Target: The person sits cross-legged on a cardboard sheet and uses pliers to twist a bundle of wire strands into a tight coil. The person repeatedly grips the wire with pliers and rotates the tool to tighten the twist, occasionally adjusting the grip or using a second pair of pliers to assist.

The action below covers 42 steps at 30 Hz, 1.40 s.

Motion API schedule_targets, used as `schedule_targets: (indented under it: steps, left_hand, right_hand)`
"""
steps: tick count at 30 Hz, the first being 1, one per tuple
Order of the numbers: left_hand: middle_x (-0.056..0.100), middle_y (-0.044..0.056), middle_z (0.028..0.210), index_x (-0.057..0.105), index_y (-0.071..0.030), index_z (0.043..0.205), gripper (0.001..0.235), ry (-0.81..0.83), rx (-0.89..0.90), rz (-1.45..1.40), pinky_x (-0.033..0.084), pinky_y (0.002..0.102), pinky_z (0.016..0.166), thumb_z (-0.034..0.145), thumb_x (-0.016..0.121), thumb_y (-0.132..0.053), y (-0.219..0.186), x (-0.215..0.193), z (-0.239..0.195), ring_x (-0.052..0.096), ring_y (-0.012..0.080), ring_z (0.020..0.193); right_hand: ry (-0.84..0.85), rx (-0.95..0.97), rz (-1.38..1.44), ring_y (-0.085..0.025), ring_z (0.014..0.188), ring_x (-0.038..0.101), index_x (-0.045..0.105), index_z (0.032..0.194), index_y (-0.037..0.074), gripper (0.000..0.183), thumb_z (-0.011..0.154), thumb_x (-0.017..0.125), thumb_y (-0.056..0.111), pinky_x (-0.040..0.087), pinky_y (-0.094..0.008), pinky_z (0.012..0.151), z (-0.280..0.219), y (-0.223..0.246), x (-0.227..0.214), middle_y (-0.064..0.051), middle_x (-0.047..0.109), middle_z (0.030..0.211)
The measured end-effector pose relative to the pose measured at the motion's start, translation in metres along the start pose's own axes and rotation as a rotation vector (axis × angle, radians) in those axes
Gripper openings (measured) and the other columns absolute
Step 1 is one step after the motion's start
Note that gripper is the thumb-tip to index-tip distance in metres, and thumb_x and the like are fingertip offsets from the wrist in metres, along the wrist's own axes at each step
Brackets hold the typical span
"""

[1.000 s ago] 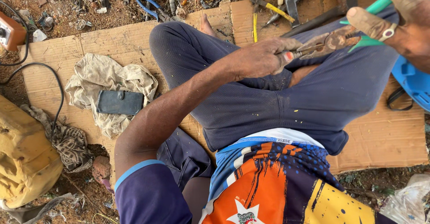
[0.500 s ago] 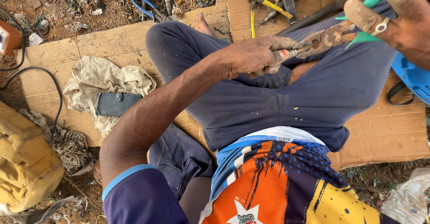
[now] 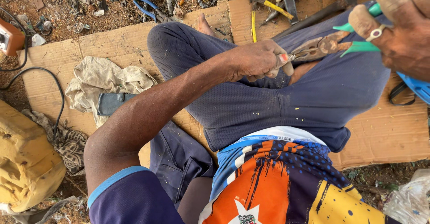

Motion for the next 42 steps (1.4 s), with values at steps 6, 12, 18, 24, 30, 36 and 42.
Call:
schedule_targets:
  steps: [6, 12, 18, 24, 30, 36, 42]
  left_hand:
    - [0.066, 0.009, 0.072, 0.067, -0.005, 0.101, 0.023, -0.301, 0.043, 0.81, 0.056, 0.043, 0.063, 0.099, 0.053, -0.023, -0.036, 0.012, -0.013, 0.068, 0.0243, 0.065]
    - [0.069, 0.012, 0.076, 0.063, -0.007, 0.106, 0.025, -0.433, 0.159, 1.12, 0.055, 0.046, 0.056, 0.081, 0.066, -0.013, -0.033, 0.019, -0.025, 0.069, 0.0286, 0.065]
    - [0.064, 0.004, 0.076, 0.062, -0.011, 0.104, 0.007, -0.59, 0.744, 1.45, 0.051, 0.037, 0.063, 0.104, 0.06, -0.017, -0.012, 0.009, -0.029, 0.063, 0.0173, 0.066]
    - [0.065, 0.003, 0.09, 0.065, -0.014, 0.112, 0.008, -0.658, 0.817, 1.495, 0.048, 0.038, 0.085, 0.104, 0.063, -0.017, 0.004, -0.021, -0.037, 0.064, 0.0181, 0.087]
    - [0.07, 0.01, 0.103, 0.064, -0.007, 0.121, 0.034, -1.021, 0.649, 1.145, 0.049, 0.044, 0.092, 0.088, 0.069, -0.005, 0.0, -0.06, -0.031, 0.067, 0.0242, 0.098]
    - [0.069, 0.011, 0.101, 0.061, -0.005, 0.122, 0.036, -1.04, 0.691, 0.835, 0.052, 0.046, 0.093, 0.088, 0.059, 0.006, -0.002, -0.05, -0.007, 0.068, 0.0287, 0.097]
    - [0.067, 0.014, 0.09, 0.058, -0.003, 0.113, 0.027, -0.939, 0.732, 0.617, 0.05, 0.049, 0.083, 0.089, 0.059, 0.009, 0.003, -0.053, -0.01, 0.066, 0.0381, 0.087]
  right_hand:
    - [0.251, -0.047, -0.076, -0.013, 0.103, 0.059, 0.073, 0.114, 0.021, 0.041, 0.076, 0.074, 0.037, 0.047, -0.028, 0.091, 0.015, -0.001, -0.013, -0.001, 0.061, 0.099]
    - [0.311, 0.052, 0.097, -0.011, 0.099, 0.06, 0.074, 0.115, 0.025, 0.041, 0.077, 0.072, 0.039, 0.047, -0.031, 0.086, 0.003, 0.005, -0.006, 0.006, 0.068, 0.105]
    - [0.81, 0.057, 0.776, -0.015, 0.111, 0.07, 0.072, 0.128, 0.028, 0.045, 0.083, 0.073, 0.03, 0.055, -0.035, 0.098, -0.019, 0.016, 0.079, 0.002, 0.071, 0.128]
    - [0.999, 0.073, 1.721, -0.019, 0.1, 0.069, 0.067, 0.133, 0.013, 0.045, 0.089, 0.072, 0.021, 0.059, -0.035, 0.089, -0.046, 0.027, 0.175, -0.005, 0.073, 0.108]
    - [0.824, 0.536, 2.011, -0.025, 0.08, 0.068, 0.068, 0.115, 0.005, 0.034, 0.093, 0.058, 0.029, 0.057, -0.039, 0.069, -0.01, 0.046, 0.21, -0.013, 0.076, 0.097]
    - [0.193, 0.899, 1.852, -0.018, 0.098, 0.063, 0.063, 0.122, -0.001, 0.032, 0.104, 0.062, 0.026, 0.05, -0.035, 0.08, 0.076, 0.087, 0.217, -0.013, 0.068, 0.11]
    - [-0.078, 0.983, 2.059, -0.01, 0.084, 0.064, 0.069, 0.116, 0.005, 0.022, 0.108, 0.059, 0.023, 0.053, -0.026, 0.071, 0.098, 0.068, 0.169, -0.005, 0.071, 0.098]
Point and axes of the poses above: each hand's wrist, its own z-axis towards the middle knuckle, its own x-axis out of the palm, y = z × x, the point moved 1 cm from there along z, towards the middle knuckle
